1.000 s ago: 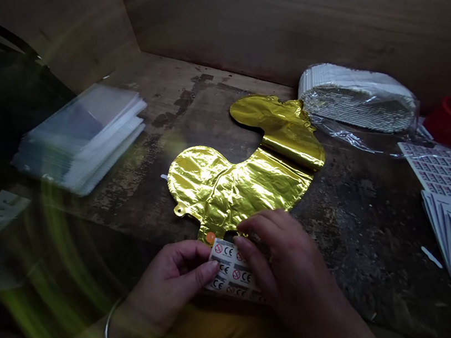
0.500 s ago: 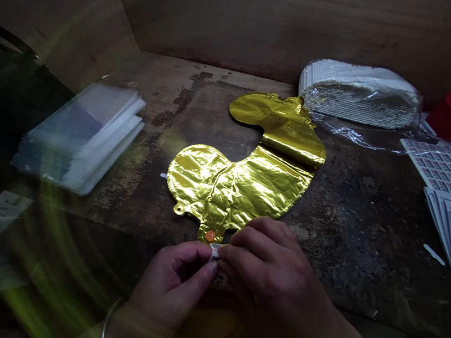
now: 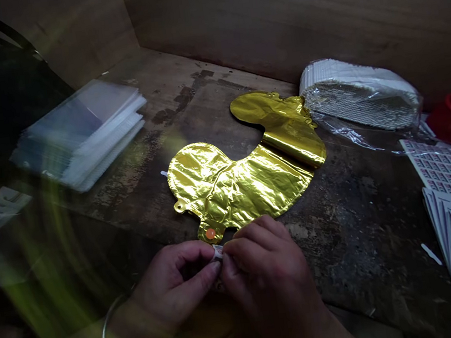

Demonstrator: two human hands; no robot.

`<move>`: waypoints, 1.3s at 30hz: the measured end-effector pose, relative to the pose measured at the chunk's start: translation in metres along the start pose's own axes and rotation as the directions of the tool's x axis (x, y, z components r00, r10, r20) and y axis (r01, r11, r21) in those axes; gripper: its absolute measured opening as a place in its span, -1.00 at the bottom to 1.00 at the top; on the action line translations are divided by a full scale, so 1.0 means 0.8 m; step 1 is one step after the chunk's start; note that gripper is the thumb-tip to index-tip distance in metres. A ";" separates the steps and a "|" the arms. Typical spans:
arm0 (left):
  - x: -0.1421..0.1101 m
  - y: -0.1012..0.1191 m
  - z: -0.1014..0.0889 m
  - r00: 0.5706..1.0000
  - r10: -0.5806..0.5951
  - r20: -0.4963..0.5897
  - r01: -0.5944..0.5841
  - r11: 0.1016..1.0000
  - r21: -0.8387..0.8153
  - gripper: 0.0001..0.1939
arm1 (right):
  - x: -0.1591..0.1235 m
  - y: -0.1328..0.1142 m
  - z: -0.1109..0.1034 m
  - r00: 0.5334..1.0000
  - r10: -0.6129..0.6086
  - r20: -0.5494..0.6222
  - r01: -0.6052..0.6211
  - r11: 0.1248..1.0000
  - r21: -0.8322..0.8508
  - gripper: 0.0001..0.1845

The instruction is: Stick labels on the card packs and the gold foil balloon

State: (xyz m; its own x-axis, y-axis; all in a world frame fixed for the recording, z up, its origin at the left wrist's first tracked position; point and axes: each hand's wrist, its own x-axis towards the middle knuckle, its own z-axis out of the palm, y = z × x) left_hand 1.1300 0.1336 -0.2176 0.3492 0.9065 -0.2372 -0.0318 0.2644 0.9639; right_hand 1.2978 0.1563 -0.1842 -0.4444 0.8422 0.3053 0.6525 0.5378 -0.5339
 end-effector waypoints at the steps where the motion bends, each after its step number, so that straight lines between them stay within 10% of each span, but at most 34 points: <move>1: 0.000 0.000 0.000 1.000 -0.007 -0.002 0.007 1.000 -0.007 -0.84 | -0.001 0.002 -0.001 0.998 0.054 0.017 -0.054 0.997 0.049 -0.91; 19: 0.000 0.006 -0.006 0.991 0.106 0.082 -0.125 0.954 0.273 -0.80 | 0.011 -0.013 -0.013 0.986 -0.086 0.143 0.106 0.985 -0.139 -0.79; 26: 0.000 0.007 -0.004 0.997 0.049 0.061 -0.057 0.991 0.123 -0.80 | 0.002 -0.004 -0.003 0.994 0.102 0.041 -0.102 0.995 0.008 -0.91; 33: 0.000 -0.002 0.000 0.999 -0.027 0.029 0.031 0.989 -0.144 -0.78 | 0.000 0.008 -0.007 0.798 0.553 0.241 -0.601 0.694 0.397 -0.86; 39: 0.001 -0.009 0.000 0.996 0.085 -0.002 -0.084 0.990 -0.116 -0.67 | 0.004 0.008 -0.008 0.690 0.640 0.338 -0.710 0.505 0.492 -0.78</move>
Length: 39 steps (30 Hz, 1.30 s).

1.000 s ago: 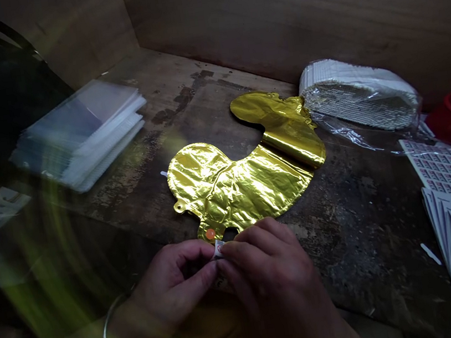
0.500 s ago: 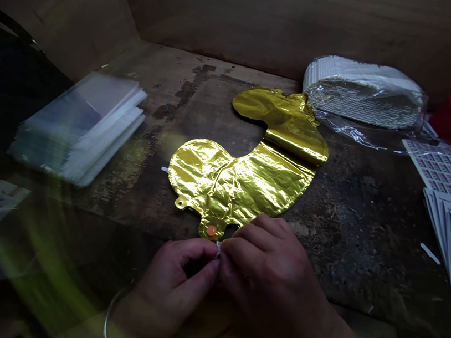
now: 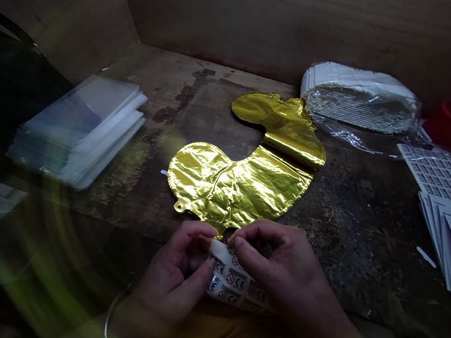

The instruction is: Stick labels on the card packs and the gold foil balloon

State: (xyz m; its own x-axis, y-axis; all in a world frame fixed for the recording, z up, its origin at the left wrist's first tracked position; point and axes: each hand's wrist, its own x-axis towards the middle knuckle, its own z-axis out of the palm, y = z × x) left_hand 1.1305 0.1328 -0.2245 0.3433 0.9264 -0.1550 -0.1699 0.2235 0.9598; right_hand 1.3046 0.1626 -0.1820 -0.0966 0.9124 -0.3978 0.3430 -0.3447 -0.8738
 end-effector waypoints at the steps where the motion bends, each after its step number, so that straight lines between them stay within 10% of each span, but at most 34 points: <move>1: 0.001 0.000 -0.001 0.999 0.034 -0.004 -0.033 0.996 0.085 -0.73 | -0.001 0.000 0.000 0.999 -0.032 -0.012 0.032 0.999 -0.023 -0.79; 4: 0.004 0.004 -0.002 0.995 0.097 -0.002 -0.094 0.966 0.241 -0.74 | -0.004 -0.001 0.003 0.903 -0.414 -0.114 0.360 0.874 -0.325 -0.88; 8: 0.004 0.011 -0.005 0.998 0.066 -0.005 -0.065 0.989 0.136 -0.78 | -0.009 0.005 0.011 0.454 -0.887 0.085 0.615 0.242 -0.750 -0.86; 10: 0.002 0.013 -0.007 0.999 0.052 0.003 -0.052 0.995 0.083 -0.75 | -0.012 0.009 0.014 0.396 -0.896 0.199 0.661 0.128 -0.739 -0.77; 14: 0.001 0.010 -0.007 0.999 0.045 -0.006 -0.045 0.996 0.071 -0.73 | -0.018 0.011 0.004 0.504 -0.839 0.203 0.690 0.250 -0.679 -0.69; 18: 0.002 0.002 -0.006 0.996 0.075 -0.040 -0.069 0.988 0.137 -0.82 | -0.016 0.000 -0.017 0.730 -0.683 0.024 0.566 0.585 -0.581 -0.87; 22: 0.000 -0.004 -0.008 0.984 0.177 0.007 -0.174 0.961 0.215 -0.85 | -0.009 -0.015 -0.027 0.895 -0.404 0.191 0.446 0.800 -0.401 -0.88; 28: 0.000 -0.006 -0.009 0.976 0.206 0.076 -0.218 0.951 0.221 -0.84 | -0.003 -0.017 -0.022 0.916 -0.222 0.333 0.302 0.930 -0.211 -0.88; 39: 0.001 -0.007 -0.011 0.966 0.245 0.084 -0.259 0.914 0.311 -0.84 | 0.000 -0.010 -0.024 0.904 -0.337 0.264 0.415 0.838 -0.353 -0.88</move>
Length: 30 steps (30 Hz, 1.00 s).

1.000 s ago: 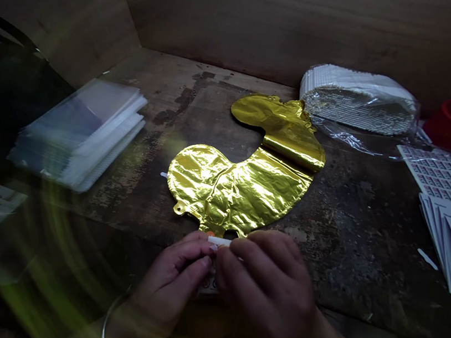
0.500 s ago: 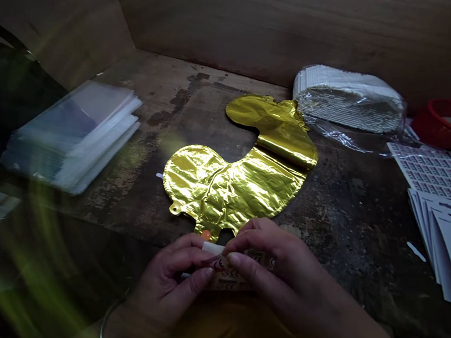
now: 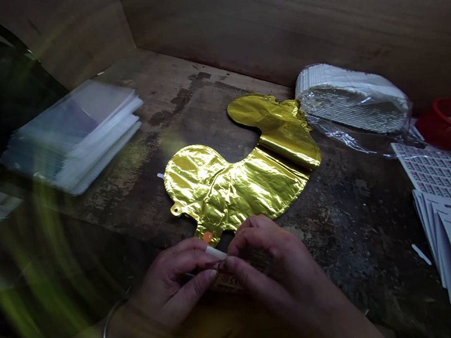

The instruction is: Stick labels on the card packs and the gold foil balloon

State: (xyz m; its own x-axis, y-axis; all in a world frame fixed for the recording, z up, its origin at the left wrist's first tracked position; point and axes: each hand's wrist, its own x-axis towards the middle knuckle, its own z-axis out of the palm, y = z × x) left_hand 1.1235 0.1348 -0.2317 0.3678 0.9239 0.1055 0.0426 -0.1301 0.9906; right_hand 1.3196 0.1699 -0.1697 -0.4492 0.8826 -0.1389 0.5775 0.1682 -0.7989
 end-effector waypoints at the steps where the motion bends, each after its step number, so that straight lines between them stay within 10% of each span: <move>1: 0.000 -0.001 0.001 1.000 0.010 -0.011 -0.010 1.000 -0.002 -0.84 | 0.001 0.001 0.001 0.998 0.013 -0.060 -0.015 1.000 -0.027 -0.89; 30: 0.003 -0.005 -0.002 0.997 0.073 0.006 -0.073 0.997 -0.030 -0.80 | 0.006 -0.010 -0.001 0.970 0.187 0.156 -0.210 0.966 0.149 -0.81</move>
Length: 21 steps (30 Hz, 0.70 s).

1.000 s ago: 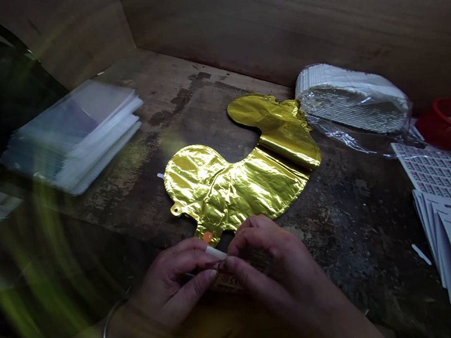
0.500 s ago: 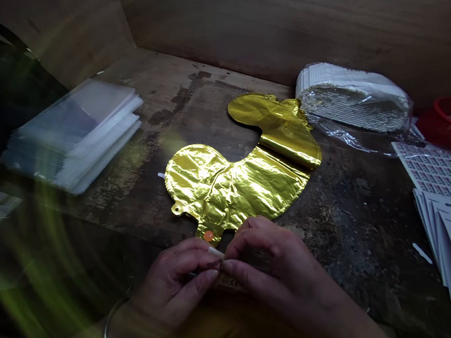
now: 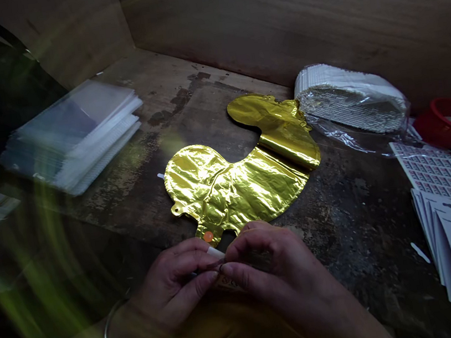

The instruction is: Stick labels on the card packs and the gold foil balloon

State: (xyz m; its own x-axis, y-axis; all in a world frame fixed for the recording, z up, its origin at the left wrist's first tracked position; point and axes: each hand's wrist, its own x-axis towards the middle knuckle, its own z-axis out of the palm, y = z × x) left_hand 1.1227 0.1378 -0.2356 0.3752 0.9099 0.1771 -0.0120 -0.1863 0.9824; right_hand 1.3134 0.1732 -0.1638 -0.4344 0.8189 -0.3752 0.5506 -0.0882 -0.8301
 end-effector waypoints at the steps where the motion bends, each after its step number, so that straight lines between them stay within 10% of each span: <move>1: 0.000 0.000 0.000 1.000 -0.005 0.005 0.005 1.000 0.003 -0.80 | 0.000 0.000 0.000 1.000 -0.005 0.000 0.005 1.000 -0.009 -0.81; 9: -0.006 0.000 0.000 0.996 -0.084 -0.041 0.086 0.995 0.043 -0.79 | -0.005 -0.005 0.002 0.983 -0.171 -0.068 0.154 0.967 -0.204 -0.87; 15: -0.017 0.004 -0.029 0.947 -0.299 -0.119 0.321 0.904 0.283 -0.33 | 0.020 0.010 -0.005 0.945 0.018 -0.326 0.033 0.988 0.150 -0.85; 21: -0.007 0.034 -0.050 0.971 -0.189 0.145 0.079 0.831 0.550 -0.87 | 0.056 0.023 0.010 0.958 0.238 -0.158 -0.150 0.890 0.430 -0.72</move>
State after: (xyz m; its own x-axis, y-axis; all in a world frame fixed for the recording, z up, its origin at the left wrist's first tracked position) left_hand 1.0833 0.1425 -0.2076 0.5011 0.8651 -0.0219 0.5297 -0.2866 0.7983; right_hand 1.2985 0.2033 -0.1992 -0.1721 0.8534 -0.4921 0.2486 -0.4457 -0.8600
